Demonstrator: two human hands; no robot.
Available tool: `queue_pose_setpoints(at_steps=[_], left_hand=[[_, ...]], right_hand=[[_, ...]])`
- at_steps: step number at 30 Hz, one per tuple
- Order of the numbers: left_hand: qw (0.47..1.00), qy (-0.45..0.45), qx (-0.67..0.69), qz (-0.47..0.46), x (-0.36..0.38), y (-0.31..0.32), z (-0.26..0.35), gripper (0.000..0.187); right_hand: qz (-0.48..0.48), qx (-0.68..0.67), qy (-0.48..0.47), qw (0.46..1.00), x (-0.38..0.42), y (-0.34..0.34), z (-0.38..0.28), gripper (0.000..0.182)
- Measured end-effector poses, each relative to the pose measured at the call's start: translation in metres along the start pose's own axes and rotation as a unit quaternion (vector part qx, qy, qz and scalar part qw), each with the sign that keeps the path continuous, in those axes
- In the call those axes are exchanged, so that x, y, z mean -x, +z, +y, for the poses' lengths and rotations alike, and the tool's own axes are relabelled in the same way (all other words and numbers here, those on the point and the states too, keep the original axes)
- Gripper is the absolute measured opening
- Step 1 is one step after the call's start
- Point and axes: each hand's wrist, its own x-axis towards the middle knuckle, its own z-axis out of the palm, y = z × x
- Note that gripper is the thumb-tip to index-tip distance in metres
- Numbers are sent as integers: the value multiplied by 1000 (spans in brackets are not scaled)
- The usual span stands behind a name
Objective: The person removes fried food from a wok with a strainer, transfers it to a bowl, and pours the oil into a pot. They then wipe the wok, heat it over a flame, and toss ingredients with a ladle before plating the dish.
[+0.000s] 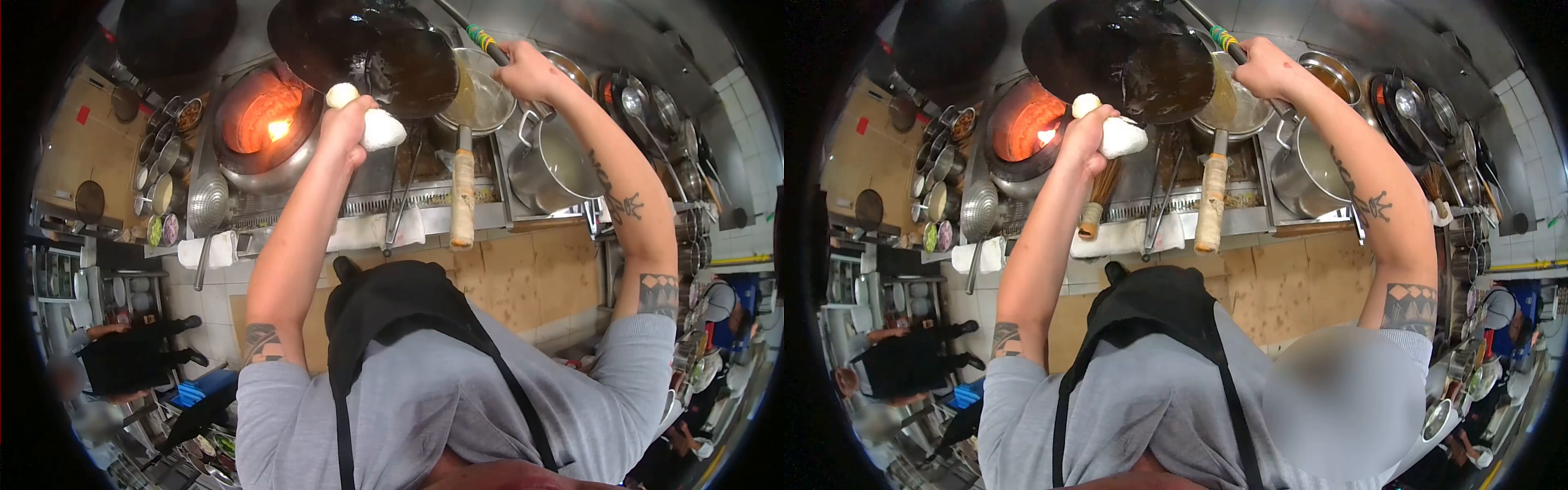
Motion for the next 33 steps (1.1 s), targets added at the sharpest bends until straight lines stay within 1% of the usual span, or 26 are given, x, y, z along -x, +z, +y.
queue_pose_setpoints(at_steps=[3,6,11,14,17,18,21,23,24,25,27,29,31,33], left_hand=[[1000,12,-20,-2,-5,1,-1,15],[999,20,-45,-7,-11,3,1,15],[997,40,-67,-8,-14,10,2,13],[994,71,-77,-24,-9,15,4,13],[986,80,-148,-11,-27,16,0,16],[981,100,-165,-24,-26,17,1,17],[961,159,-219,-62,-26,23,1,21],[941,203,-258,-81,-28,25,2,25],[914,232,-326,-67,-33,27,2,31],[900,254,-343,-84,-35,28,0,38],[830,369,-415,-59,-39,30,-7,30],[795,417,-438,-41,-41,29,-14,43],[820,338,-453,-93,-28,24,-5,60],[832,364,-409,-89,-25,13,-11,59]], right_hand=[[21,-4,-17,1000,0,3,3,25],[4,-8,6,1000,2,1,1,25],[23,-42,17,999,2,5,9,25],[45,-64,30,997,7,13,14,26],[65,-74,37,994,20,17,9,27],[72,-77,41,994,26,18,8,28],[94,-112,61,987,42,23,10,26],[119,-156,79,977,45,32,21,19],[129,-177,87,972,49,34,22,17],[142,-186,97,967,53,35,22,18],[171,-200,118,957,67,38,16,20],[190,-226,113,949,75,44,5,21],[213,-228,116,943,77,50,-11,20],[223,-197,132,946,74,58,-30,24]])
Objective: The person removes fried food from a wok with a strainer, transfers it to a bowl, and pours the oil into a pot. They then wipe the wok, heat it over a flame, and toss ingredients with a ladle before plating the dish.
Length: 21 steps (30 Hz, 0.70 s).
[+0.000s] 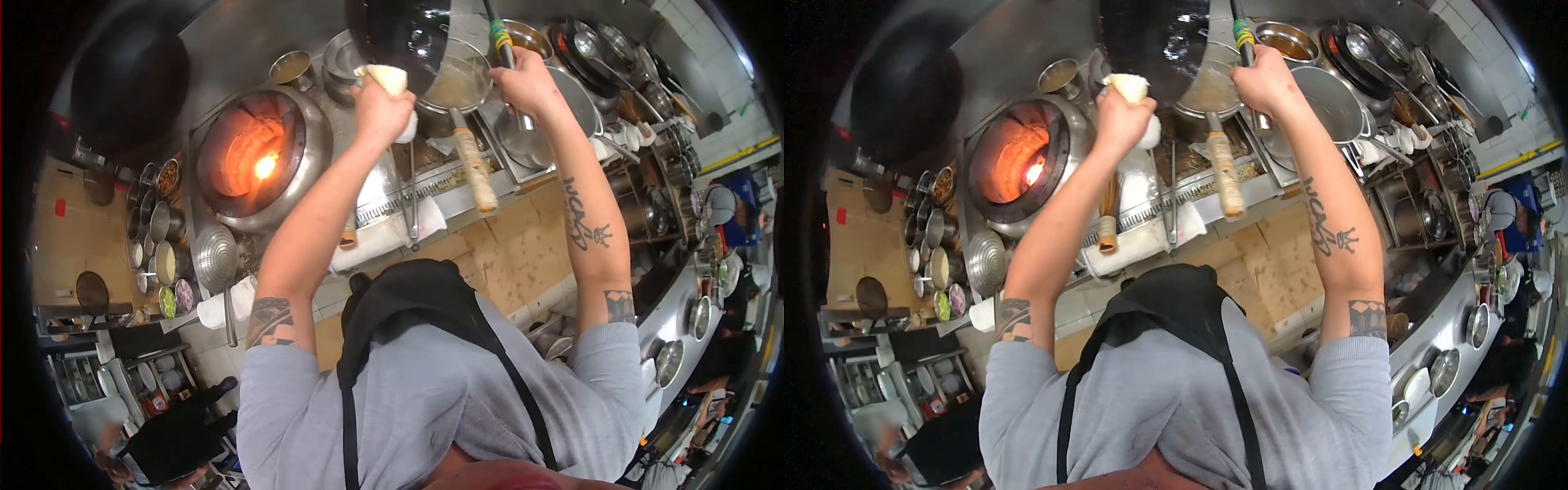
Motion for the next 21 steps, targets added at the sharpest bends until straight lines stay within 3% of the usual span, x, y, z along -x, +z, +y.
queue_pose_setpoints(at_steps=[2,4,6,8,9,12,16,19,21], left_hand=[[998,-13,55,10,5,-10,-19,56],[992,39,102,70,11,-24,-52,40],[971,-71,225,40,25,-51,-74,26],[942,-138,299,70,39,-80,-99,19],[918,-175,348,68,43,-98,-116,21],[829,-272,486,51,61,-152,-153,12],[807,-303,500,85,86,-213,-202,13],[789,-334,510,79,106,-247,-232,17],[763,-364,529,74,115,-260,-254,19]], right_hand=[[23,44,-11,999,11,27,-18,27],[46,120,-58,990,18,58,-31,34],[71,175,-141,972,22,99,-41,35],[18,140,-152,978,25,141,-54,37],[-54,73,-49,995,43,161,-86,39],[-107,-48,4,993,37,226,-74,38],[-191,-101,32,976,52,282,-94,34],[-184,-84,37,979,63,314,-91,36],[-135,-39,-19,990,64,336,-73,38]])
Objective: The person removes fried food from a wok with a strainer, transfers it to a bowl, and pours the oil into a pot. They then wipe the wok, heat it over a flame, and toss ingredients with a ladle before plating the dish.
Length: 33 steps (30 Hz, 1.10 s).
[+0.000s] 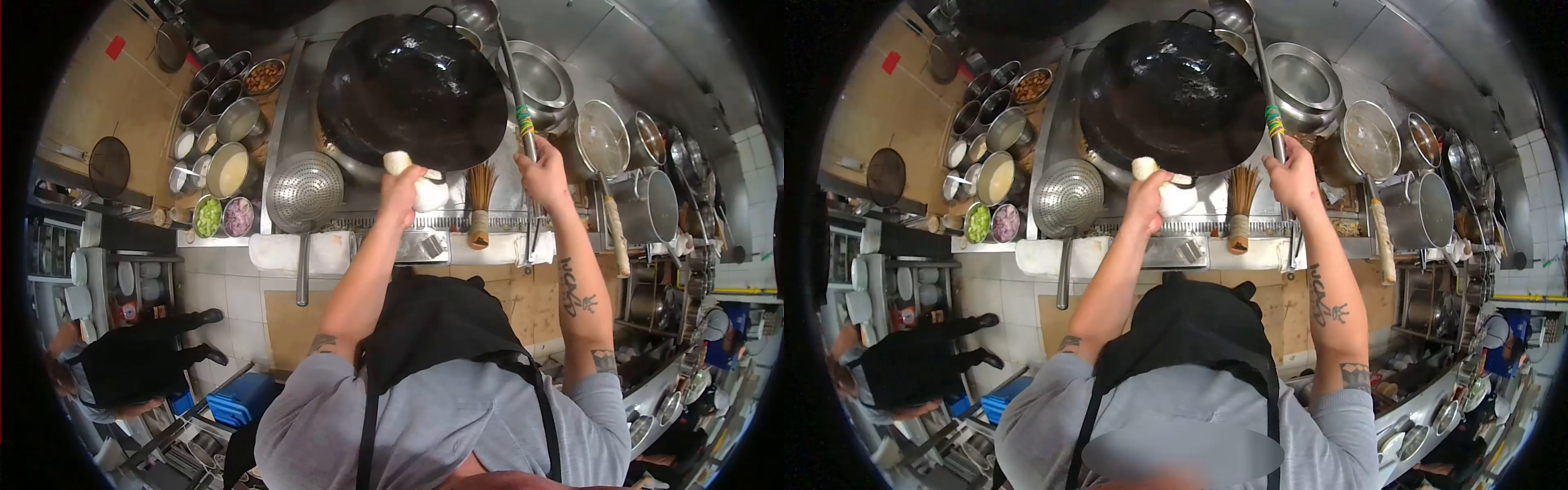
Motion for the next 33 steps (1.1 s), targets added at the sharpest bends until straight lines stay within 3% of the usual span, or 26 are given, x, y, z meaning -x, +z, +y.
queue_pose_setpoints(at_steps=[3,7,10,12,15,16,18,19,20,21,22,23,24,26,27,30,31,33], left_hand=[[998,-8,56,17,-4,-22,2,18],[988,-98,121,9,-18,-44,2,23],[984,-116,133,-20,-34,-47,6,21],[982,-126,134,-42,-51,-56,-4,21],[984,-136,117,-15,-56,-55,-3,21],[984,-133,116,-2,-55,-52,-1,21],[981,-133,135,-30,-62,-66,-7,24],[988,-122,95,30,-57,-66,-2,25],[981,-156,112,-34,-60,-73,-2,29],[978,-171,96,-72,-54,-75,2,35],[987,-126,59,-74,-36,-68,5,42],[986,-144,19,-79,-41,-89,4,51],[988,-135,-27,-64,-40,-96,2,53],[983,-64,-170,-15,-16,-108,-13,60],[970,-25,-241,-20,-4,-120,-21,65],[908,62,-359,-206,31,-136,-37,82],[925,16,-335,-179,62,-106,-39,83],[951,-71,-279,-113,124,-44,-42,85]], right_hand=[[87,64,-55,993,4,23,28,45],[163,88,-111,976,37,37,77,48],[186,92,-85,974,80,45,147,50],[151,173,8,973,117,43,162,52],[178,216,-47,959,147,51,219,54],[153,228,67,959,156,53,222,54],[79,307,168,933,160,56,225,55],[85,299,194,930,158,67,259,48],[30,337,178,924,160,73,314,37],[33,320,228,919,160,73,286,23],[35,348,198,916,158,85,316,18],[-65,375,218,899,148,81,297,18],[19,333,223,916,147,81,274,18],[0,322,217,921,146,80,270,50],[27,264,225,938,157,62,236,53],[102,144,194,965,195,47,251,39],[116,121,175,970,211,43,261,35],[217,44,228,948,267,21,276,36]])
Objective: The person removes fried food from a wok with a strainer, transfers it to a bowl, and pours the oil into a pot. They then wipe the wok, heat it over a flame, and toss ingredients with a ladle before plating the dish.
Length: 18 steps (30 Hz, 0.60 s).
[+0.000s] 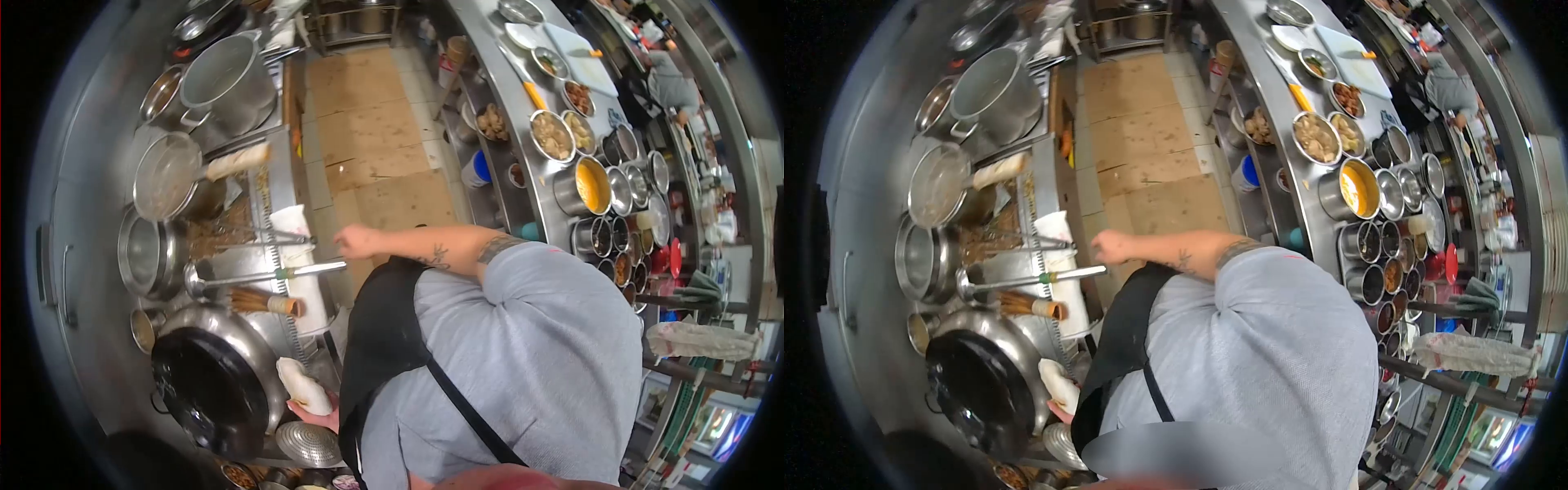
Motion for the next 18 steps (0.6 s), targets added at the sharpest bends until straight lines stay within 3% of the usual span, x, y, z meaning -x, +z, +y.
queue_pose_setpoints(at_steps=[2,4,6,8,9,11,12,13,14,16,18], left_hand=[[990,-88,84,-77,-31,-12,-15,79],[977,-135,129,-102,-57,-12,-35,69],[968,-184,144,-95,-67,19,-42,59],[955,-253,138,-73,-60,56,-35,49],[958,-248,115,-87,-54,74,-35,49],[963,-238,68,-109,-39,104,-38,53],[964,-232,46,-118,-29,117,-39,56],[973,-214,31,-84,-17,134,-37,54],[979,-195,17,-48,-4,154,-36,53],[987,-162,-4,-5,13,172,-38,50],[991,-134,-22,11,16,178,-39,49]], right_hand=[[64,-96,98,988,24,-48,50,34],[143,-243,184,942,59,-113,88,30],[264,-240,213,909,97,-199,122,30],[457,-288,180,822,141,-285,182,24],[528,-259,208,782,169,-334,212,20],[692,-85,266,665,242,-416,278,19],[703,5,304,643,285,-450,323,23],[718,180,362,566,321,-469,364,29],[689,145,435,561,347,-487,348,35],[675,149,498,524,384,-505,377,32],[515,119,621,579,406,-524,402,30]])
